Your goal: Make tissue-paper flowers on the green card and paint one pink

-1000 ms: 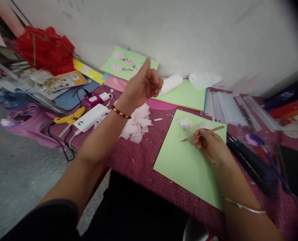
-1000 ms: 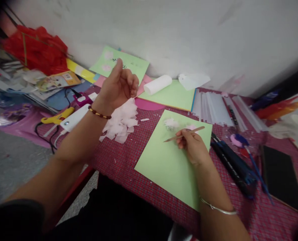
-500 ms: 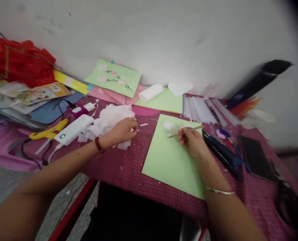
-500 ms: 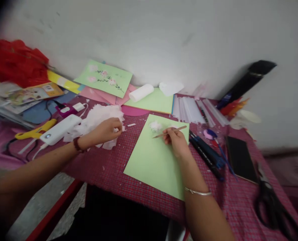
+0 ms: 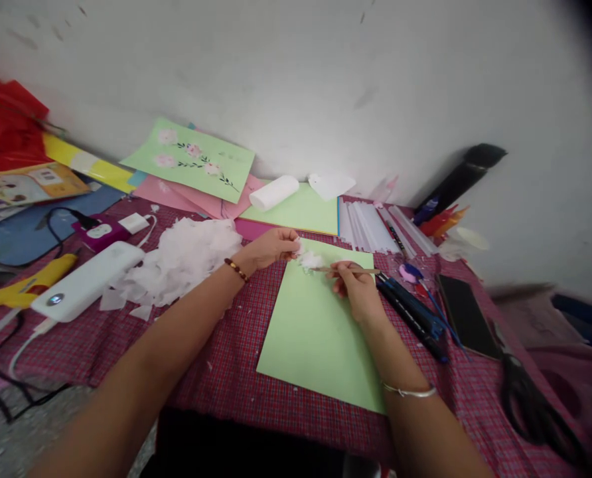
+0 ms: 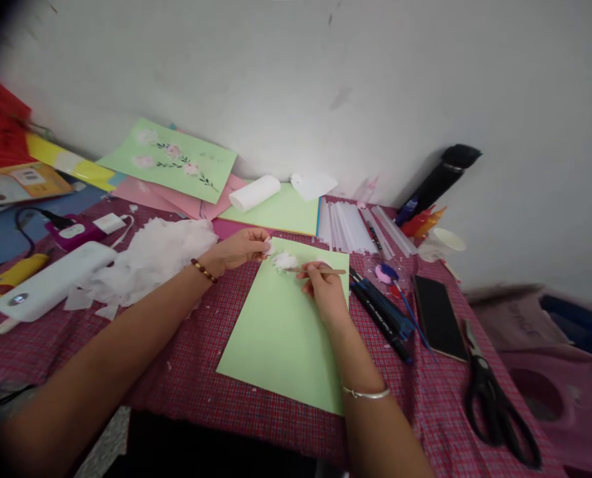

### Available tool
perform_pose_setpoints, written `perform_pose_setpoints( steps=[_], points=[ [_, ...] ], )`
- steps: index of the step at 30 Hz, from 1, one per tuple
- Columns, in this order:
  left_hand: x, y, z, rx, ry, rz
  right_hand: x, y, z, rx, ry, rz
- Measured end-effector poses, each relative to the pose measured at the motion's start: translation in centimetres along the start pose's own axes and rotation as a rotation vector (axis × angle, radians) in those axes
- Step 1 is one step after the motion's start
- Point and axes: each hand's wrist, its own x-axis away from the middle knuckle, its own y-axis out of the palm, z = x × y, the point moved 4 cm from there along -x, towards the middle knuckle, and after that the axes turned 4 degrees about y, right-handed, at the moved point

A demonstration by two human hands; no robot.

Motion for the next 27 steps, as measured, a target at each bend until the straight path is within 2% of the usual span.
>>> perform_pose_setpoints(
  steps=[3,6,14,20,27],
  points=[
    [-0.2,-1.1,-1.5,-0.042,-0.039,-0.031,-0.2,0.0,0.2,0.015,-0.013,0.004],
    [0.0,-1.6,-1.8,-0.079,-0.053,-0.031,-0.2,0.0,0.2,0.013,-0.026,0.014],
    [0.3,-1.4,-1.7,-0.115,-0.039,-0.022,0.0,-0.2,0.0,-0.058,0.024,0.043],
    [0.2,-1.5,-2.1,-0.208,-0.041,-0.054,0.0,0.2,-0.1,0.025,0.022,0.008],
    [0.1,-1.4,-2.3,-0.215,-0.024,-0.058,0.1,0.4,-0.2,0.068,-0.007,0.04]
  ],
)
